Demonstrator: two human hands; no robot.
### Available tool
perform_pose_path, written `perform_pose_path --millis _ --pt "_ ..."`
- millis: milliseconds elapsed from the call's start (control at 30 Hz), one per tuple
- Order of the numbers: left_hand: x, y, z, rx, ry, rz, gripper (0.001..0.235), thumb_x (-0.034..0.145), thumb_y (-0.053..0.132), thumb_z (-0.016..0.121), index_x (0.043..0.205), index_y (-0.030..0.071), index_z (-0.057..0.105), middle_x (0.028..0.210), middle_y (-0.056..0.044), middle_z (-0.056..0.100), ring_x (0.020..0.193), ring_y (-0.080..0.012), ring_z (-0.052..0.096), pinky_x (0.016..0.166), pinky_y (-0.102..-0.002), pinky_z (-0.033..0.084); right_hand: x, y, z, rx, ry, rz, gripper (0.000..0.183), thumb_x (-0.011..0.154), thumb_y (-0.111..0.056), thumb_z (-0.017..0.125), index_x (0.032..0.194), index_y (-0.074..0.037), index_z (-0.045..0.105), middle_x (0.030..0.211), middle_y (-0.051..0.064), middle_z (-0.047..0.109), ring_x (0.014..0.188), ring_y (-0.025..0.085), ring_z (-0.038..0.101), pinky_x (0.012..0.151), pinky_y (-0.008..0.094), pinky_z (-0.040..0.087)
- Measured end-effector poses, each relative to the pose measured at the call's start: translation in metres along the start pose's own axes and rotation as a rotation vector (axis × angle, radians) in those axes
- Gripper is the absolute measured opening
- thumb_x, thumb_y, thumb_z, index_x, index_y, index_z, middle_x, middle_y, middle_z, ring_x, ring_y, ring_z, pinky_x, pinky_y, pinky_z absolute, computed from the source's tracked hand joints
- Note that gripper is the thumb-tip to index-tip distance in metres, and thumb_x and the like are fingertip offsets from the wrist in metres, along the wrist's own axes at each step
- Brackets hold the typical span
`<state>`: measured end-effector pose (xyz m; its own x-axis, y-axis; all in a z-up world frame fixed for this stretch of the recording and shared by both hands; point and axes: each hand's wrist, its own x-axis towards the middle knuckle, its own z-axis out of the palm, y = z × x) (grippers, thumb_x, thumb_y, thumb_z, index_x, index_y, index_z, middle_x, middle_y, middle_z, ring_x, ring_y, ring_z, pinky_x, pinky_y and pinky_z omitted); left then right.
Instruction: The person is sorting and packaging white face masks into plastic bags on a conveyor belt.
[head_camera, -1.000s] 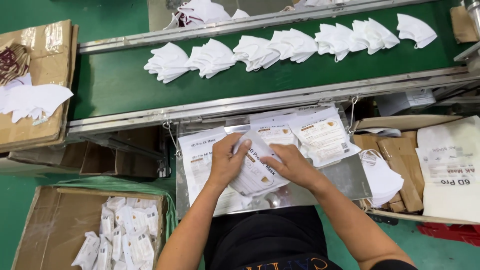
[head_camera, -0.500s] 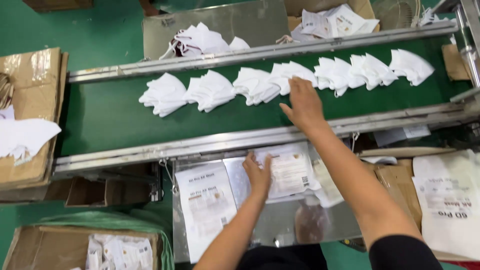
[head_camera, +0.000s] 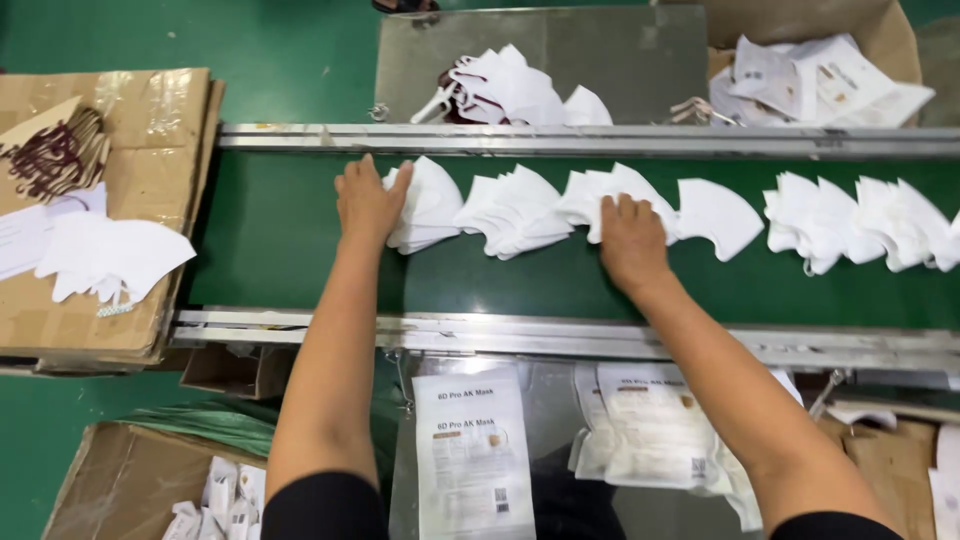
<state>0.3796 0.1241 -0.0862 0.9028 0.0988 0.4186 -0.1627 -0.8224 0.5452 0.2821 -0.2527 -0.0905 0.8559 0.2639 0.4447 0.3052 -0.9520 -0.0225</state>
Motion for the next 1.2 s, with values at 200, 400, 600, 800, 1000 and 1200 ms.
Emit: perform_pose_path --millis 200,400,600,800,1000,1200 --pt "0.031 -0.017 0.028 0.342 -0.601 -0.403 0.096 0.063 0.056 0.092 0.133 0.002 0.057 0.137 -0.017 0.058 0.134 -0.0402 0.047 0.104 -0.052 0.045 0.06 -0.078 -0.012 0.303 -0.321 0.487 0.025 0.102 -0.026 0.059 0.115 -0.007 0.07 0.12 0.022 0.071 0.105 0.044 0.07 0.087 0.052 0.057" --pt "0.011 -0.036 0.043 0.264 -0.594 -0.413 0.082 0.059 0.051 0.096 0.119 0.002 0.069 0.122 -0.022 0.066 0.112 -0.0374 0.067 0.093 -0.044 0.056 0.067 -0.112 0.056 -0.062 -0.065 0.018 0.072 0.063 -0.034 0.075 0.124 0.002 0.059 0.123 0.029 0.062 0.101 0.044 0.061 0.081 0.055 0.054" --pt "-0.025 -0.022 0.066 -0.427 -0.48 -0.589 0.077 0.069 0.048 0.095 0.118 0.0 0.06 0.11 -0.016 0.071 0.105 -0.0302 0.07 0.091 -0.04 0.057 0.062 -0.099 0.001 0.42 -0.226 0.274 0.051 0.094 -0.031 0.067 0.135 -0.003 0.058 0.129 0.02 0.066 0.118 0.041 0.062 0.1 0.051 0.05" --pt "-0.061 0.062 0.023 -0.868 -0.8 -0.518 0.06 0.074 0.021 0.089 0.124 -0.006 0.069 0.107 -0.013 0.078 0.094 -0.0256 0.076 0.083 -0.04 0.062 -0.004 -0.071 -0.048 0.906 -0.296 0.008 0.073 0.083 -0.04 0.081 0.139 0.0 0.056 0.143 0.022 0.059 0.13 0.036 0.056 0.109 0.043 0.044" --pt "-0.07 0.077 0.026 -0.757 -0.635 -0.587 0.08 0.064 0.017 0.092 0.135 0.003 0.057 0.119 -0.016 0.073 0.103 -0.0263 0.073 0.087 -0.038 0.061 -0.027 0.004 -0.011 0.21 0.14 0.192 0.028 0.084 -0.015 0.076 0.106 0.0 0.067 0.11 0.019 0.066 0.103 0.041 0.061 0.088 0.045 0.052" --pt "-0.065 0.089 0.017 -0.423 -0.569 -0.529 0.112 0.062 0.031 0.095 0.151 0.008 0.032 0.13 -0.02 0.064 0.111 -0.0288 0.07 0.092 -0.038 0.06 -0.004 -0.043 -0.034 0.505 0.157 0.34 0.011 0.095 -0.016 0.071 0.092 -0.005 0.07 0.098 0.015 0.068 0.096 0.036 0.063 0.085 0.046 0.05"
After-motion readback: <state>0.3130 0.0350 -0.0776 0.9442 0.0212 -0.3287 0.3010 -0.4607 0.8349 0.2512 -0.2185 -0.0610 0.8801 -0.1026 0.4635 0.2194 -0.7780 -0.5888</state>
